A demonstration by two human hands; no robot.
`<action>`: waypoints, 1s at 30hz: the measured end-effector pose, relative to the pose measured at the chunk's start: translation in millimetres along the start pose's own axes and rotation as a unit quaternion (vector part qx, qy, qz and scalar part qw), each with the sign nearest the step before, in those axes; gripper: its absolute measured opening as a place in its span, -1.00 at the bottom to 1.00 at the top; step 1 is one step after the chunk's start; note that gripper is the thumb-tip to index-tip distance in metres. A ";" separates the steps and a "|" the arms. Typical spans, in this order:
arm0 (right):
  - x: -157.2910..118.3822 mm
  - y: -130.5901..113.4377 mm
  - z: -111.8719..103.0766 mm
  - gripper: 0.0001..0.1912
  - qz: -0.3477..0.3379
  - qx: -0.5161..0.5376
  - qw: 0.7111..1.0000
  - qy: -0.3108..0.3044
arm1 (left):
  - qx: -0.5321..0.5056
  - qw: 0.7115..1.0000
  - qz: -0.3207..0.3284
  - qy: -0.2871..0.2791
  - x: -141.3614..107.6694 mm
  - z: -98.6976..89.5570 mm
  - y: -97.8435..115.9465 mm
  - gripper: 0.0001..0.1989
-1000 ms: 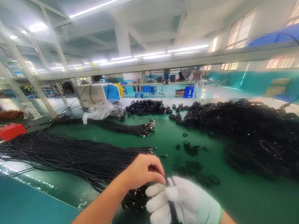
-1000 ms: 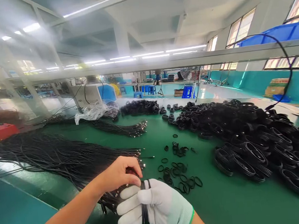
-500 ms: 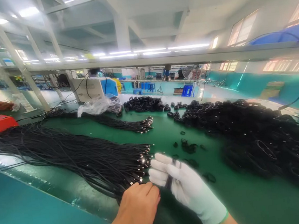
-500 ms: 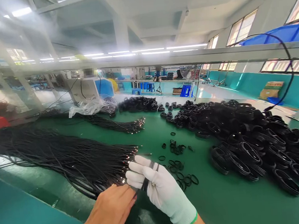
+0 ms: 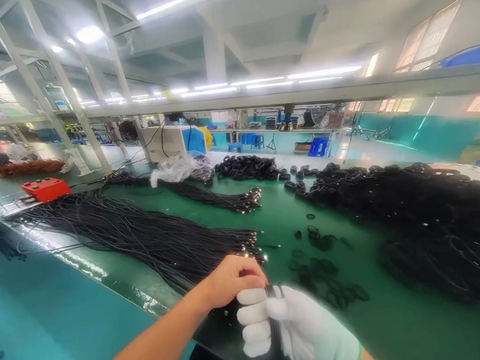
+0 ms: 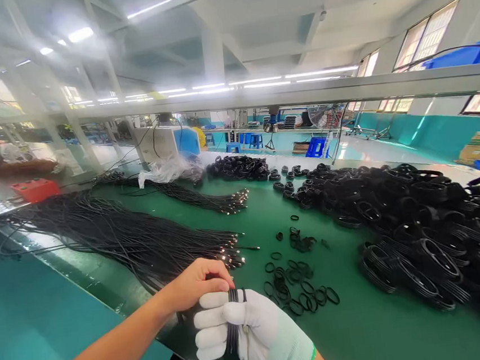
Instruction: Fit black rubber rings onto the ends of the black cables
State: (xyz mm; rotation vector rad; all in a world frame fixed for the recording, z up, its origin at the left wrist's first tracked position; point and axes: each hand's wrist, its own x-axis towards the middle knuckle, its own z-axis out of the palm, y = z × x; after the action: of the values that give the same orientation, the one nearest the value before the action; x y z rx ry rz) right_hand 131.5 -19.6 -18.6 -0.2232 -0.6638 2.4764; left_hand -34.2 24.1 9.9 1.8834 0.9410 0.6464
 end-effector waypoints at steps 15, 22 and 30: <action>-7.9 -40.5 -11.2 -0.57 -0.275 -0.074 0.941 0.183 | 0.493 0.858 -0.105 0.105 -22.3 63.5 20.7 -0.78; -7.2 -37.6 -3.6 -0.65 -0.260 -0.119 0.938 0.194 | 0.528 0.833 0.025 0.162 -23.7 63.5 18.7 -0.78; -6.5 -34.9 -2.1 -0.58 -0.220 -0.166 0.938 0.212 | 0.541 0.818 0.151 0.125 -19.6 50.2 19.5 -0.82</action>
State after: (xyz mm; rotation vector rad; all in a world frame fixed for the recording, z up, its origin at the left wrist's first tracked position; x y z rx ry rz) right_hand 154.1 2.8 -2.7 -0.6408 -0.8307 1.7998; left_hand -1.3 -22.4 3.4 3.0633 1.3543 0.5894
